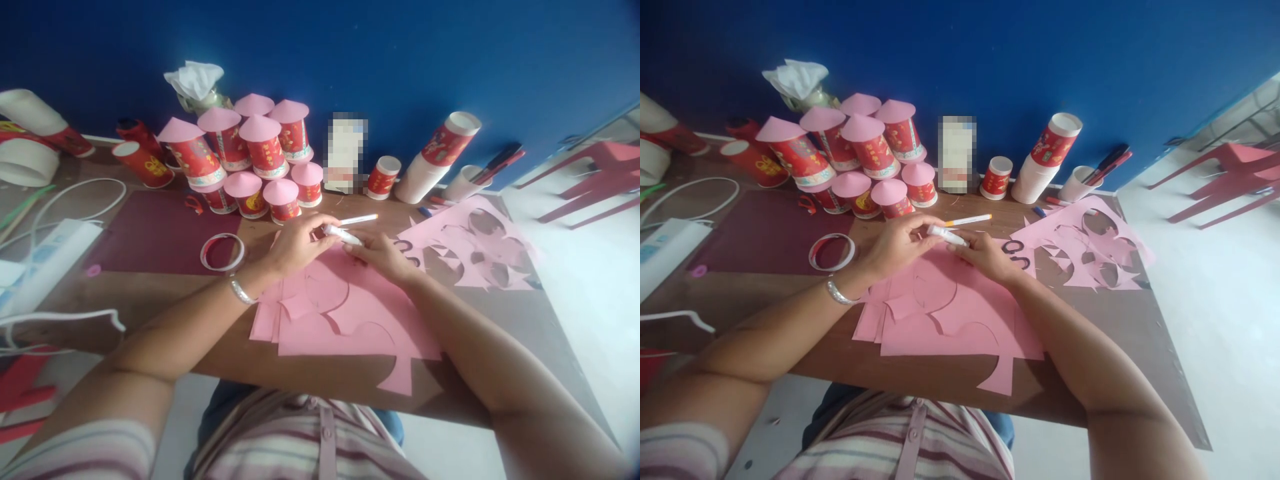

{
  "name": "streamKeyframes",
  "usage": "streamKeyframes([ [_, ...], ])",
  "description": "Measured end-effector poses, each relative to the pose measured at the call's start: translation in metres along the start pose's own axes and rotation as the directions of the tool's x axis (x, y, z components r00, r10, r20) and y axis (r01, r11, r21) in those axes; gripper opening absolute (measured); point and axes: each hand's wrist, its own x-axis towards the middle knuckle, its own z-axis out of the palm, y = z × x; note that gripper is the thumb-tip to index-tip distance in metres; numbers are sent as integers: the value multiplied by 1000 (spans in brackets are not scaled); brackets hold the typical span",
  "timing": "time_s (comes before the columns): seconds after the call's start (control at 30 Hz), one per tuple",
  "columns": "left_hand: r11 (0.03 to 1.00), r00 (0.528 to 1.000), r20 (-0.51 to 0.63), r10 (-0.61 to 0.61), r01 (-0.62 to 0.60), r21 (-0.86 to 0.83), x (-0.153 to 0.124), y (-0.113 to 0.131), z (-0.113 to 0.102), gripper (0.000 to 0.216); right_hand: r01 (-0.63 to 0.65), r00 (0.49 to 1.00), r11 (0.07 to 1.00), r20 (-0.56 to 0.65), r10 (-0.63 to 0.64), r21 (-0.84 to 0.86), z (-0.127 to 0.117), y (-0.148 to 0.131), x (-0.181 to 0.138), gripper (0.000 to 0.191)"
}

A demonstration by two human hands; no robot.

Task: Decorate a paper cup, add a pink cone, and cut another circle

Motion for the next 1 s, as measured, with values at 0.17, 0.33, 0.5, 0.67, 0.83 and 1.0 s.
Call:
streamKeyframes([
  [0.17, 991, 997, -48, -59, 53, -123, -10, -13, 2, 31, 69, 988, 984, -124, -90, -163, 2, 10, 0, 41],
  [0.33, 990, 995, -94, -37, 24, -139, -17, -9, 6, 29, 239, 911, 762, -133, -391, -602, 11, 13, -1, 29],
  [0.5, 987, 996, -93, -9, -6, -158, -19, -2, 7, 28, 323, 893, 683, -27, -448, -655, 15, 12, -4, 34],
  [0.67, 896, 983, -103, -153, 94, -434, -13, -6, 3, 34, 250, 887, 622, -82, -455, -742, 6, 11, -7, 37],
  [0.83, 765, 966, -11, -258, 198, -613, -6, -9, 0, 36, 161, 903, 816, -251, -349, -555, -1, 6, -8, 44],
  [1.0, 797, 972, 126, -197, 233, -558, -12, -5, 8, 29, 141, 947, 863, -187, -260, -486, 3, 10, -6, 47],
])
